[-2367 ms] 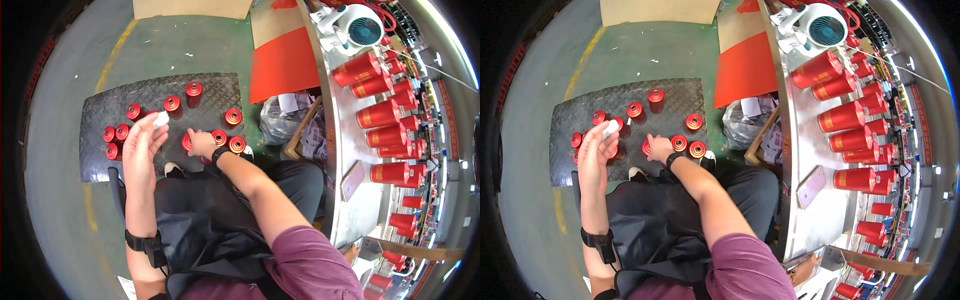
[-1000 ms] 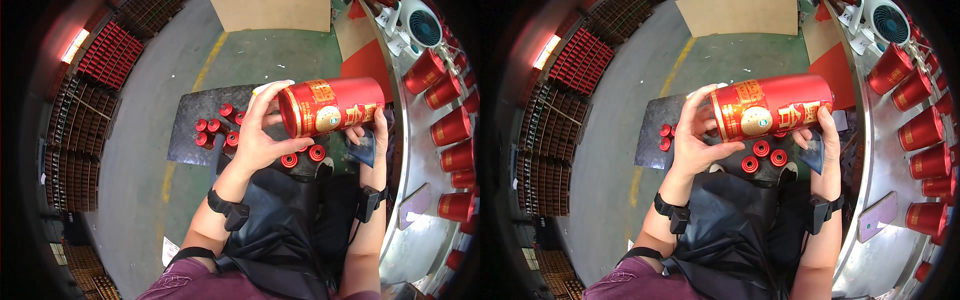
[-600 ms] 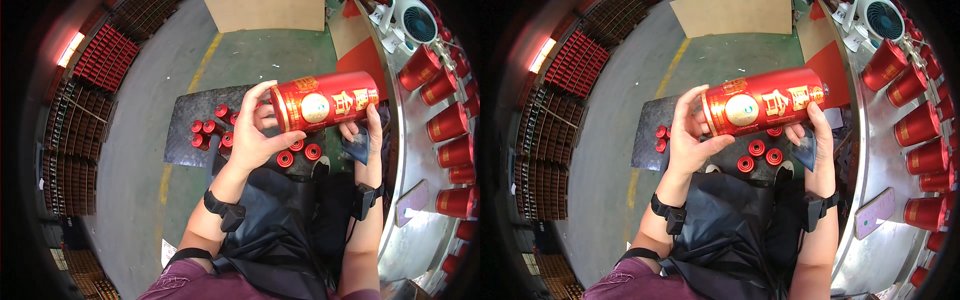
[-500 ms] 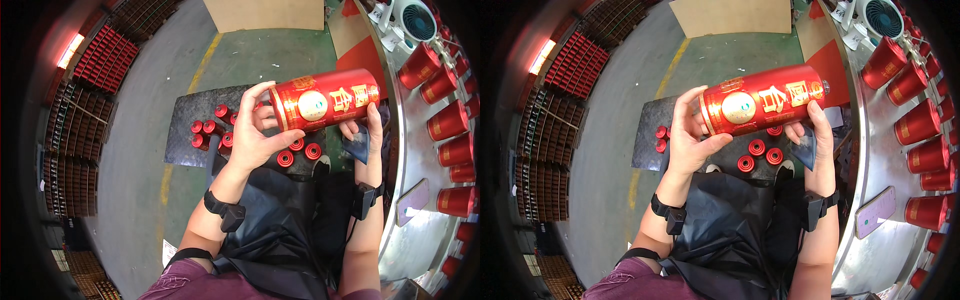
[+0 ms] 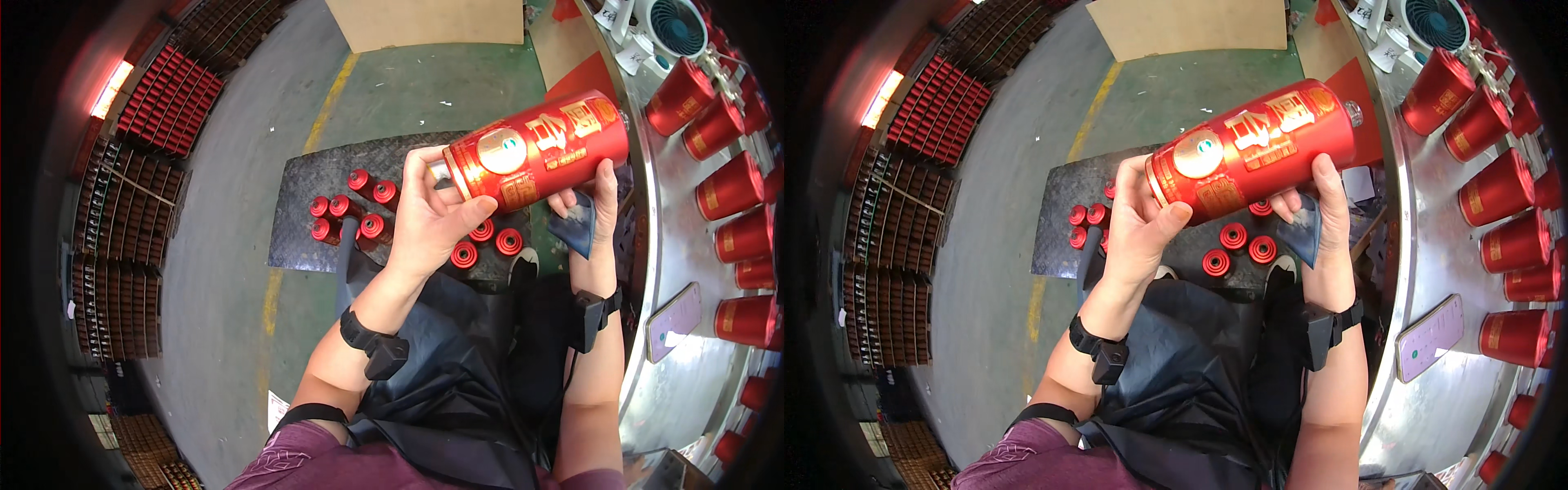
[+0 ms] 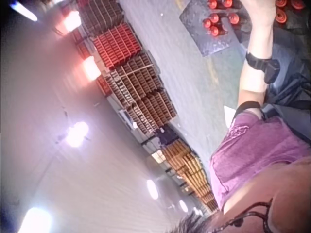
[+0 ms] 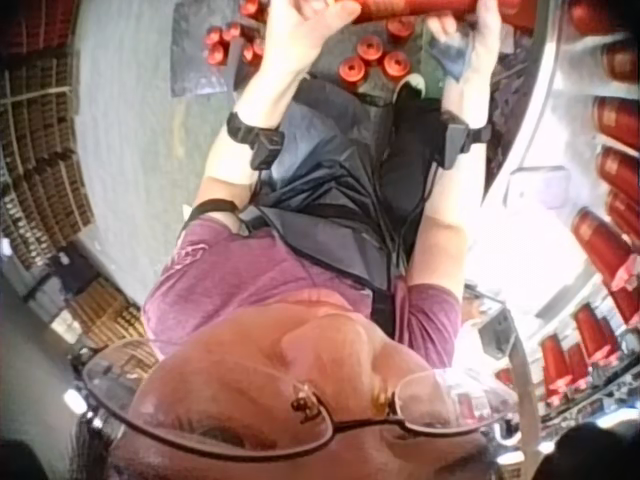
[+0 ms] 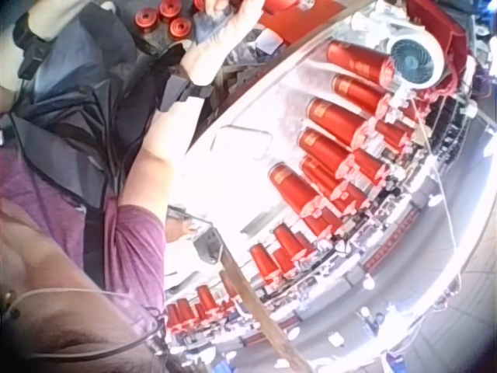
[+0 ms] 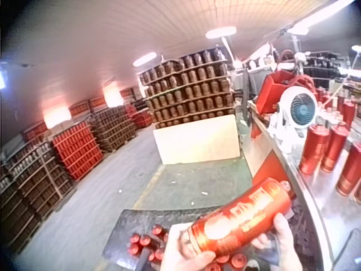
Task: Inspecting and wiping red metal canisters in a production or warehouse facility.
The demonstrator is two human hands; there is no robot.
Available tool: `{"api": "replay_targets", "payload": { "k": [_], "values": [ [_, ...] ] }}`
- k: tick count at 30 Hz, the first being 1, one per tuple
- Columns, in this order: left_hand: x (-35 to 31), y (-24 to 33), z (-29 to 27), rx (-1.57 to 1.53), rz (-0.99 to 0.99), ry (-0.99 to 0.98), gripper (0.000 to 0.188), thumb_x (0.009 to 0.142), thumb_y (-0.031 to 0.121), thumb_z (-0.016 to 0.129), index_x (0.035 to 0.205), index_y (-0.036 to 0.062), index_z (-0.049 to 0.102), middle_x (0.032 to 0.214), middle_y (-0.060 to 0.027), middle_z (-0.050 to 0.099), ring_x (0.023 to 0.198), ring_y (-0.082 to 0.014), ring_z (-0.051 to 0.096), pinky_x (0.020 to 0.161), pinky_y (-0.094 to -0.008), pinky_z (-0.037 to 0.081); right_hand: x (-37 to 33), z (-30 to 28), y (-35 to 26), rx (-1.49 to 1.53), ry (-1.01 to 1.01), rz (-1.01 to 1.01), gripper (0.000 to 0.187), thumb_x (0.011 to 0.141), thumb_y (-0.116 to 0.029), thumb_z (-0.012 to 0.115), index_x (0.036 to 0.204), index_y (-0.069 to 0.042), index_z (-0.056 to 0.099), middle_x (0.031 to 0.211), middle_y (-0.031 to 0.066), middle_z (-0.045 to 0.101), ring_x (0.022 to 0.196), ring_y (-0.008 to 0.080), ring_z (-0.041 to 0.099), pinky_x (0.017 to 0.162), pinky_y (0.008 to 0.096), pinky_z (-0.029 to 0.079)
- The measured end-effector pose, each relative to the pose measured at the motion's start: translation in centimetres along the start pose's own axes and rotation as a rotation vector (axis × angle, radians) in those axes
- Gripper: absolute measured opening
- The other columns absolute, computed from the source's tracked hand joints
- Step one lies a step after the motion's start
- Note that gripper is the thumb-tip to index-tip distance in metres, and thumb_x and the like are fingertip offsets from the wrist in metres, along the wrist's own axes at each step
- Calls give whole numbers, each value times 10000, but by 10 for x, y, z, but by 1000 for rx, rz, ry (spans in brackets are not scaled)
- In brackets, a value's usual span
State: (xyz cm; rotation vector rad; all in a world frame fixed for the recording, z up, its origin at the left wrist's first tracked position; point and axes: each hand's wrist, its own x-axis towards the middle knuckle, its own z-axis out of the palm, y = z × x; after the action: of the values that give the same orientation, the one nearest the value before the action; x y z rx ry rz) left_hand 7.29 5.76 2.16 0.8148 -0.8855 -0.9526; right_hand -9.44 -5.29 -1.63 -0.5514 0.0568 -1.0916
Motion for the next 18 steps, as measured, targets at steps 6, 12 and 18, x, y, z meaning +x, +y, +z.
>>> {"api": "replay_targets", "payload": {
  "k": [6,12,18],
  "values": [
    [-5,-6,3,163,-120,34,681,871,487,638,1280,30,342,1232,-166,542,991,-321,653,749,-415,597,4,5,2,-106,23,17,377,921,-212,614,1211,-40,445,865,76,573,505,82,449,405,214,345],
    [-7,-1,7,-53,-281,-19,432,941,239,603,1200,23,333,1213,-182,542,1023,-278,638,765,-423,602,8,11,3,-242,4,-5,340,937,-271,594,1176,-70,459,809,42,576,490,72,463,399,208,363],
    [-8,-9,4,-66,-291,-31,470,942,311,591,1210,6,354,1173,-185,559,970,-265,657,743,-396,609,8,19,7,-326,36,-10,332,952,-316,574,1163,-84,464,793,16,573,514,51,479,410,191,395]
  ]
}}
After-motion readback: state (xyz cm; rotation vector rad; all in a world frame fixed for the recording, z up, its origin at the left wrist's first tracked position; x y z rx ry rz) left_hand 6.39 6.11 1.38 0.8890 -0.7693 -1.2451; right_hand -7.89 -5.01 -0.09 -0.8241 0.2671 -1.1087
